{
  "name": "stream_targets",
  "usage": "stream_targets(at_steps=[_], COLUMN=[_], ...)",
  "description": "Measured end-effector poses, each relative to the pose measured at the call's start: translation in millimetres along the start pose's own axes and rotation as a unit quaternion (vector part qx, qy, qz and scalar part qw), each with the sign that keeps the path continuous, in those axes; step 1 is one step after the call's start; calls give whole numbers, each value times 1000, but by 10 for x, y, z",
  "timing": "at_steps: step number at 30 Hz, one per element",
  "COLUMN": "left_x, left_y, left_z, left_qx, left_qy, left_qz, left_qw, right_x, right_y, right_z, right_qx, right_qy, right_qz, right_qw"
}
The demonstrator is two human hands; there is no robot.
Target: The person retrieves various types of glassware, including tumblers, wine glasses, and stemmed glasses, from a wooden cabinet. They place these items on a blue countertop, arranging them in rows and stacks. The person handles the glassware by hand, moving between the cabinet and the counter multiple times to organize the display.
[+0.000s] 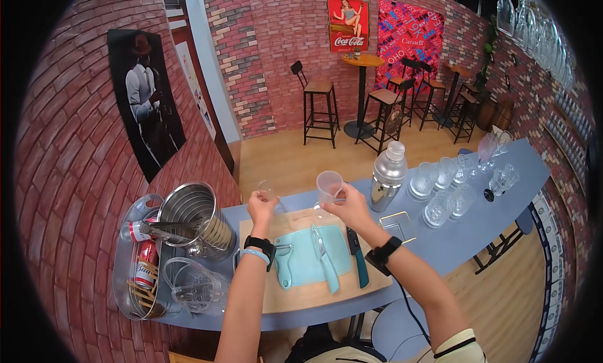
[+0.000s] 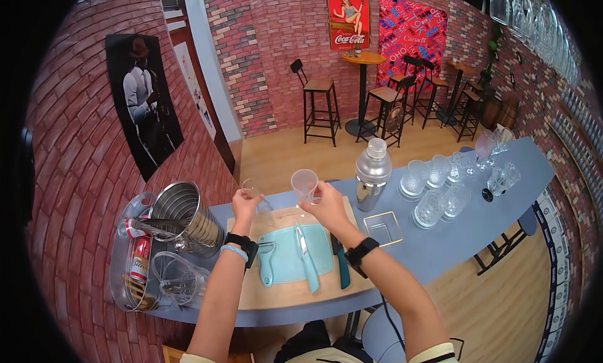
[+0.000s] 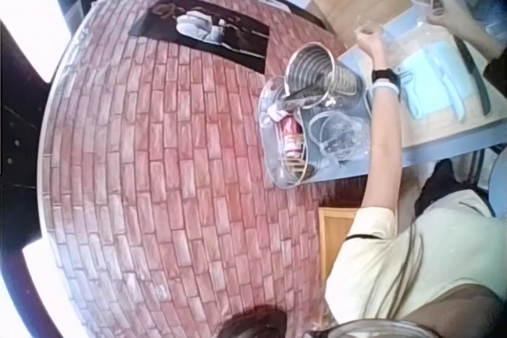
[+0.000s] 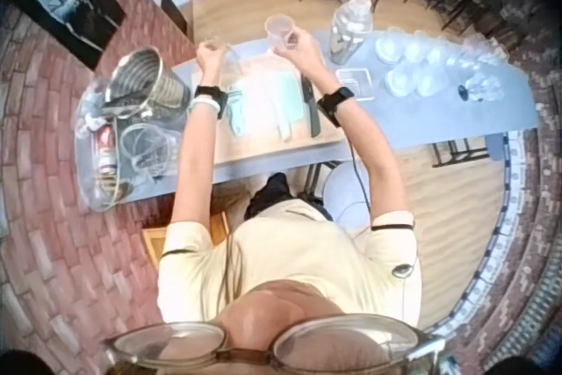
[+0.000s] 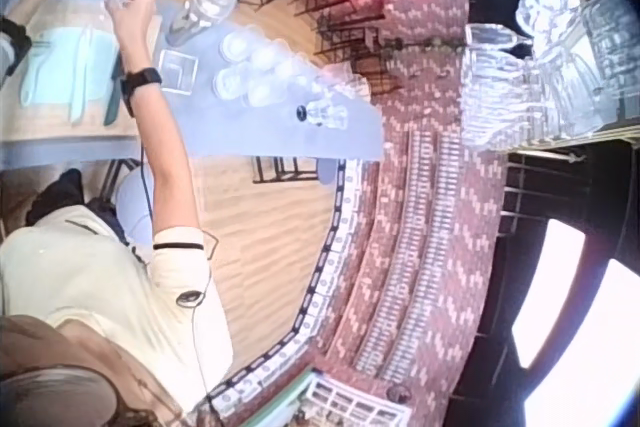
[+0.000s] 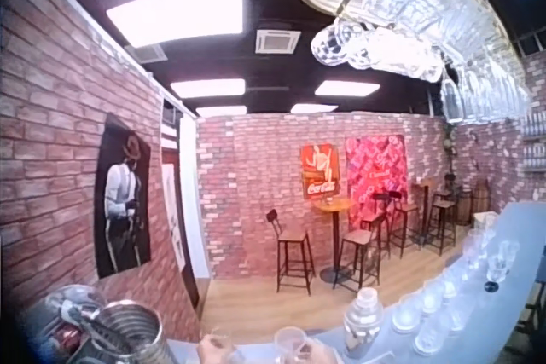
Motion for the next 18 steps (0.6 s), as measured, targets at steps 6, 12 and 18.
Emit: stream_targets(at_steps=[6,12,18], left_x=[21,48,39], left_y=[9,20,-19], left_z=[-38,61,-25], left_qx=[-1,-15,-1], left_qy=[7,27,35], left_qz=[-7,-27,-17], left_qw=[1000,999,999], right_x=[-394,-494,-519], right_y=[234,320,360], right_z=[-502,-698,-775], right_qx=[-8,-9,-14], right_qy=[-62,-84,-92], right_qz=[-42,-53,-72], right_qw=[997,995,993])
Point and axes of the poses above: each hand's wrist, its own y-axis towards the middle knuckle, its own x-axis out of the back of the hand, z = x × y, the point moved 4 cm from there along y, towards the middle knuckle, and after that the axes turned 13 degrees about x, right-handed, at the moved point
